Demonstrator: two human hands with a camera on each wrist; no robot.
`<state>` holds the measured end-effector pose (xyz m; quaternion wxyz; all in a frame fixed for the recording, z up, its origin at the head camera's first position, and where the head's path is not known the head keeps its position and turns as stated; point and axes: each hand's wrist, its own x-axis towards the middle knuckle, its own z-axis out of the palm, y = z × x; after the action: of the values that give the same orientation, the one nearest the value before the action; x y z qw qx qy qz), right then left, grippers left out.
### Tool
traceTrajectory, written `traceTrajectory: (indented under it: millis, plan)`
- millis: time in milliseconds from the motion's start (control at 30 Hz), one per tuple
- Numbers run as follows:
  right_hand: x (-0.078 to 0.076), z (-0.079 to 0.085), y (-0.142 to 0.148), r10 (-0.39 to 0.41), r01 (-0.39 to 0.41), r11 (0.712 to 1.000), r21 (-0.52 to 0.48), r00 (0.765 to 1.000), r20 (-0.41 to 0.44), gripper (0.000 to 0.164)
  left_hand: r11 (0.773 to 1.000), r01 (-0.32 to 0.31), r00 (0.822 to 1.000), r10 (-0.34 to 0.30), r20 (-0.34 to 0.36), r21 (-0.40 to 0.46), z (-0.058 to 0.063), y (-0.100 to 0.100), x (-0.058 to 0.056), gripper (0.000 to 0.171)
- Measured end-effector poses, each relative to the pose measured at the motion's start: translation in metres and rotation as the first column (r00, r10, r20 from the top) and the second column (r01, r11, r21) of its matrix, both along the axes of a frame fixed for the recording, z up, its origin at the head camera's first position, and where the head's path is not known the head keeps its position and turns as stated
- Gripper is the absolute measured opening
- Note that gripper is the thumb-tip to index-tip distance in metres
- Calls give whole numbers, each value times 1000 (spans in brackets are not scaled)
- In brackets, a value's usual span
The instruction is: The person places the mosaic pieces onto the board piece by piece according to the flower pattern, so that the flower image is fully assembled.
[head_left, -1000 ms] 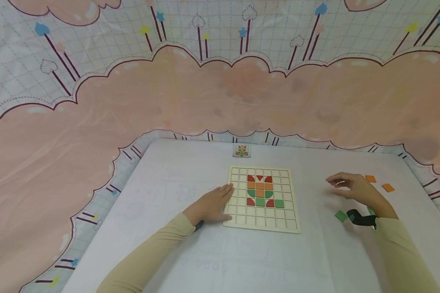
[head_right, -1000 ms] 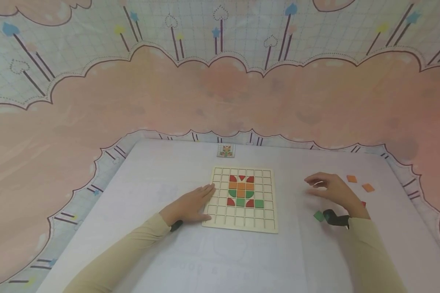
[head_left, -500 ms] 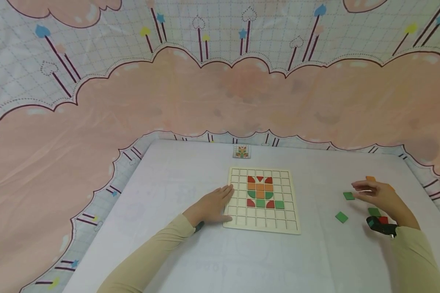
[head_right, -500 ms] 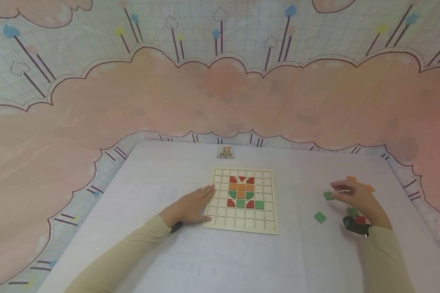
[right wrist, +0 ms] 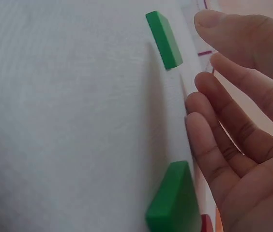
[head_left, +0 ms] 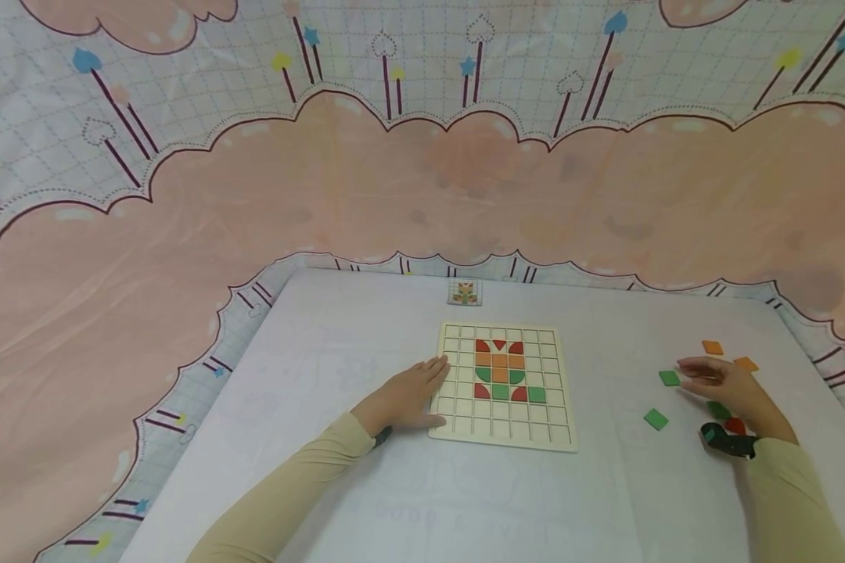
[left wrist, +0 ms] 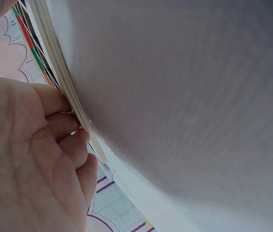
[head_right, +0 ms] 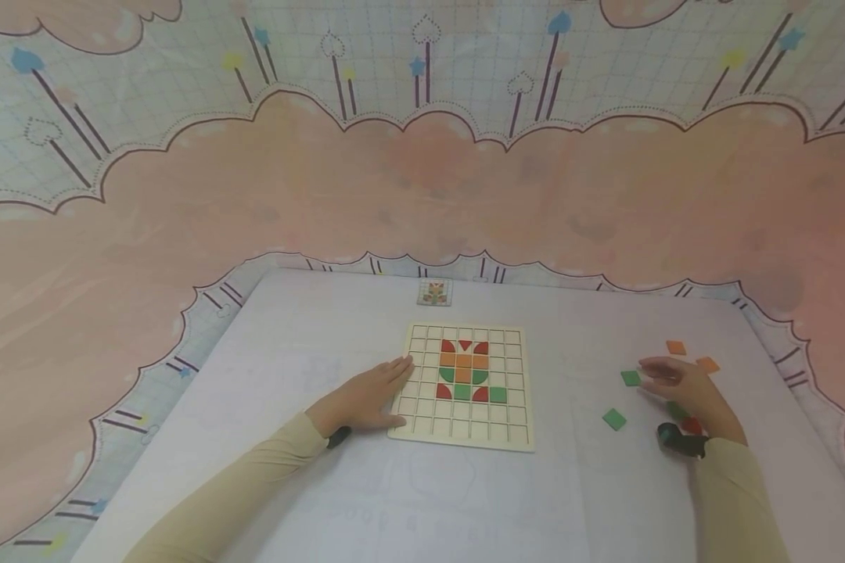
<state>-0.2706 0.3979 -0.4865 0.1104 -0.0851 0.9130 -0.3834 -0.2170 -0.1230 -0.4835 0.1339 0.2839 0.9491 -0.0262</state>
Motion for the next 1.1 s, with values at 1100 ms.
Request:
traceTrajectory:
  millis: [1100]
  plan:
    - [-8, -5, -13, 77, -63, 979, 193, 995, -64, 43, 1000, -5, 1000, 5, 9, -2, 1, 0, 0, 90]
